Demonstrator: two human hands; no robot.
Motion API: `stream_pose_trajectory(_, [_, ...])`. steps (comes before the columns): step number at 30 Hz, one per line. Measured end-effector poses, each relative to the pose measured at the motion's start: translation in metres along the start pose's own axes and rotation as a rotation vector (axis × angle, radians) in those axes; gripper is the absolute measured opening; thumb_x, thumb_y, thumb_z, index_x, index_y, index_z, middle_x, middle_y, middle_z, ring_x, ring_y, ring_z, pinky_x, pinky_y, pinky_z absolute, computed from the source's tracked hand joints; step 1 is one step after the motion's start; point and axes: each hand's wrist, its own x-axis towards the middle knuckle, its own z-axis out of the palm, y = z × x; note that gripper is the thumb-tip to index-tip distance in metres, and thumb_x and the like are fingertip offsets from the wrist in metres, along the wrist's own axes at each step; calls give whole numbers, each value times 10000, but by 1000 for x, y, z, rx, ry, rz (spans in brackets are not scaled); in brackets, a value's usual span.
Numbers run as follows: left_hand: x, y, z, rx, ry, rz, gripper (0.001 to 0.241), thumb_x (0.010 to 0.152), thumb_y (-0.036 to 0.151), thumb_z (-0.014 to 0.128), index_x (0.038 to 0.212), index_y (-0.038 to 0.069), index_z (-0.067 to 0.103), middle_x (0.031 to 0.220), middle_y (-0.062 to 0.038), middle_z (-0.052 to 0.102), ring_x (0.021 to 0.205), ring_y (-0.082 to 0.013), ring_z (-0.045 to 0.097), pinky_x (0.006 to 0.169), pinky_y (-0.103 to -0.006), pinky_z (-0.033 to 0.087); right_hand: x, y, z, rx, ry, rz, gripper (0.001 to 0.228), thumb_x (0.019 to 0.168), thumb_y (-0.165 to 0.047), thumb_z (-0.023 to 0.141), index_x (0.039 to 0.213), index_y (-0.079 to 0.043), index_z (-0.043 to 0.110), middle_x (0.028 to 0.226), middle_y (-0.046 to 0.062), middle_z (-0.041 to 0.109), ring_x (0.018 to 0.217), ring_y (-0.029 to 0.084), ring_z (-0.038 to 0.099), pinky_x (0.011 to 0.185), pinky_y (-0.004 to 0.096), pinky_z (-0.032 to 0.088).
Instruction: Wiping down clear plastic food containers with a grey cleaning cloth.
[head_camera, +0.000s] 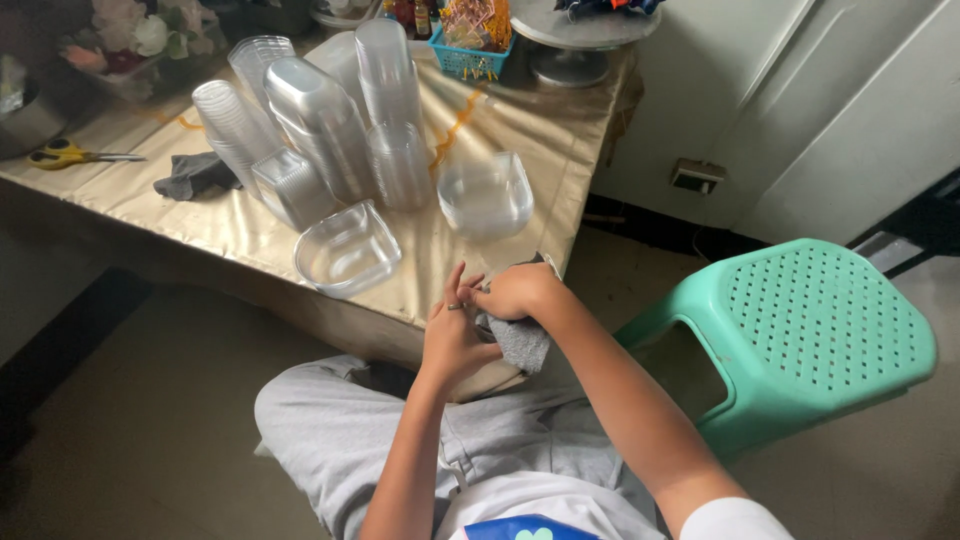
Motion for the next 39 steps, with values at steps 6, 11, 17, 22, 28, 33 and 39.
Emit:
stream_pose_trajectory(6, [4, 17, -15, -301, -13, -180, 1158, 565, 417, 863, 1514, -3, 352, 1495, -94, 530, 1342, -247, 541, 1137, -436, 366, 0, -11, 5, 15, 36, -34, 817, 946, -760, 224, 1163, -192, 771, 1177, 123, 736, 1122, 351, 675, 972, 492, 513])
stream_pose_trajectory(11, [4, 16, -15, -231, -1, -130, 1033, 585, 404, 884, 1448, 11, 474, 1514, -99, 521, 1425, -284, 477, 1123, -450, 380, 17, -6, 7, -7, 22, -59, 830, 948, -781, 233, 1199, -191, 760, 1229, 125, 719, 1169, 348, 662, 997, 489, 503])
stream_pose_trajectory(17, [4, 17, -16, -192, 14, -94, 949, 600, 380, 887, 1415, 44, 533, 1565, -124, 463, 1437, -301, 475, 1120, -447, 403, 11, -7, -3, 38, 1, -28, 815, 901, -810, 285, 1228, -226, 748, 1257, 116, 705, 1220, 344, 629, 1025, 464, 486])
stream_pose_trajectory(22, [3, 15, -13, -198, -22, -152, 1057, 597, 381, 892, 1487, 83, 405, 1562, -100, 506, 1356, -278, 570, 1111, -454, 396, 2, -3, 7, 35, 61, -41, 814, 922, -778, 313, 1091, -146, 797, 1145, 146, 736, 1109, 366, 675, 944, 476, 525])
stream_pose_trajectory(28, [3, 12, -9, -252, -48, -196, 1351, 559, 338, 902, 1600, 127, 67, 1473, -85, 599, 1294, -258, 619, 1116, -442, 392, -28, 1, 17, 5, 183, -108, 844, 936, -749, 347, 857, -44, 803, 905, 185, 751, 889, 386, 717, 810, 488, 555])
stream_pose_trajectory(33, [2, 9, -7, -322, -25, -182, 1274, 549, 224, 830, 1609, 129, 131, 1479, -94, 602, 1333, -258, 615, 1118, -420, 389, -40, -4, 7, 95, 108, -180, 835, 912, -770, 329, 1006, -72, 778, 966, 184, 760, 985, 386, 703, 864, 496, 532])
stream_pose_trajectory(39, [-1, 7, -5, -400, 3, -135, 1145, 726, 292, 819, 1626, 115, 135, 1480, -106, 599, 1362, -267, 598, 1145, -406, 370, -29, -41, 9, -6, 27, -97, 931, 892, -824, 291, 1119, -62, 775, 1112, 184, 742, 1084, 373, 695, 942, 476, 525])
